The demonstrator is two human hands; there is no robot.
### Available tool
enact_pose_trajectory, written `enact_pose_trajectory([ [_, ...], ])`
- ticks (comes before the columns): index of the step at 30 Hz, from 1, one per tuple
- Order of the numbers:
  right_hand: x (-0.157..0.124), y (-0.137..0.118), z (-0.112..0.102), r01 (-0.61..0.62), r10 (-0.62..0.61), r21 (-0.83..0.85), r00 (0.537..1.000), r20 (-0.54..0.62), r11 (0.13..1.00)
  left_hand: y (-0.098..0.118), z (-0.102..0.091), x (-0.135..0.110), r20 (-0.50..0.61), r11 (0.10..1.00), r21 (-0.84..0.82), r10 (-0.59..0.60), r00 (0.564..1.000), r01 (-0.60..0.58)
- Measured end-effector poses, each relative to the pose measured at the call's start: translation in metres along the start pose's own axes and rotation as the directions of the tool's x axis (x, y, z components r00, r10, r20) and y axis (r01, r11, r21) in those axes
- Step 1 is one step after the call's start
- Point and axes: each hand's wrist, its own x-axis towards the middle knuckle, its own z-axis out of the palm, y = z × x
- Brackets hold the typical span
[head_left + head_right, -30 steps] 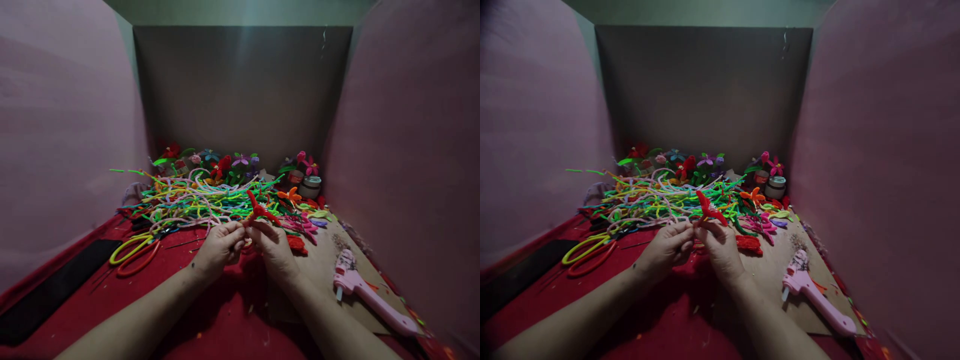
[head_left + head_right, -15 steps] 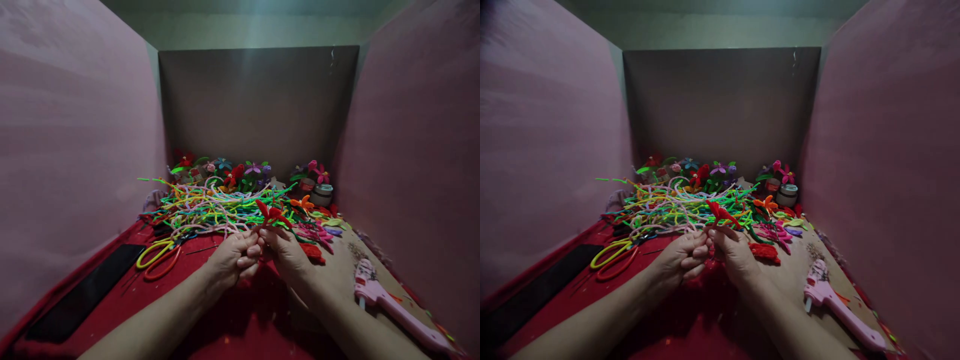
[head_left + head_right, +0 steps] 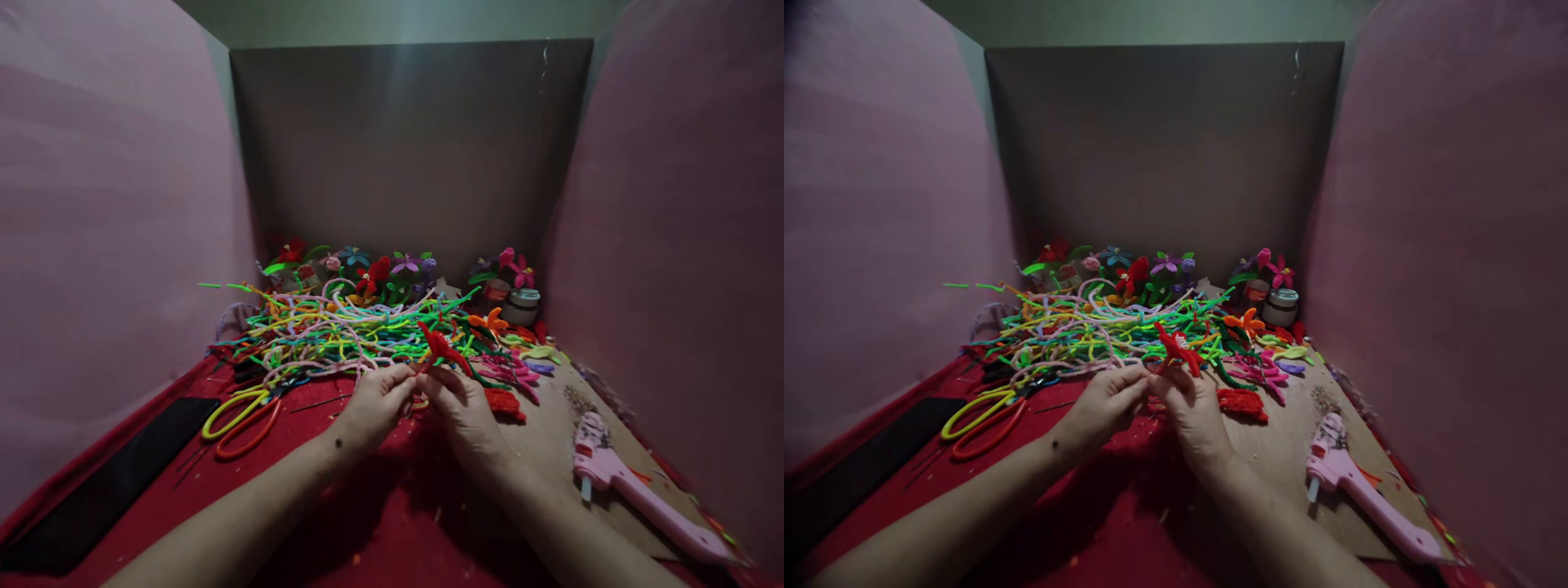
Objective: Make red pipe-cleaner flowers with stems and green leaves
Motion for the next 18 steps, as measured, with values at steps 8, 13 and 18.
enact_pose_trajectory([
  [8, 0.002, 0.007, -0.010, -0.063, 0.063, -0.008, 0.996, 0.060, 0.998, -0.004, -0.004, -0.004, 0.251, 0.833, -0.433, -0.257, 0.933, 0.346],
  [13, 0.000, 0.008, -0.014, -0.159, 0.147, 0.100, 0.982, 0.120, 0.982, -0.007, -0.005, -0.008, 0.327, 0.734, -0.539, -0.270, 0.905, 0.414],
  [18, -0.002, 0.010, -0.016, -0.230, 0.200, 0.129, 0.956, 0.215, 0.964, -0.013, -0.007, -0.009, 0.454, 0.606, -0.628, -0.224, 0.863, 0.488],
])
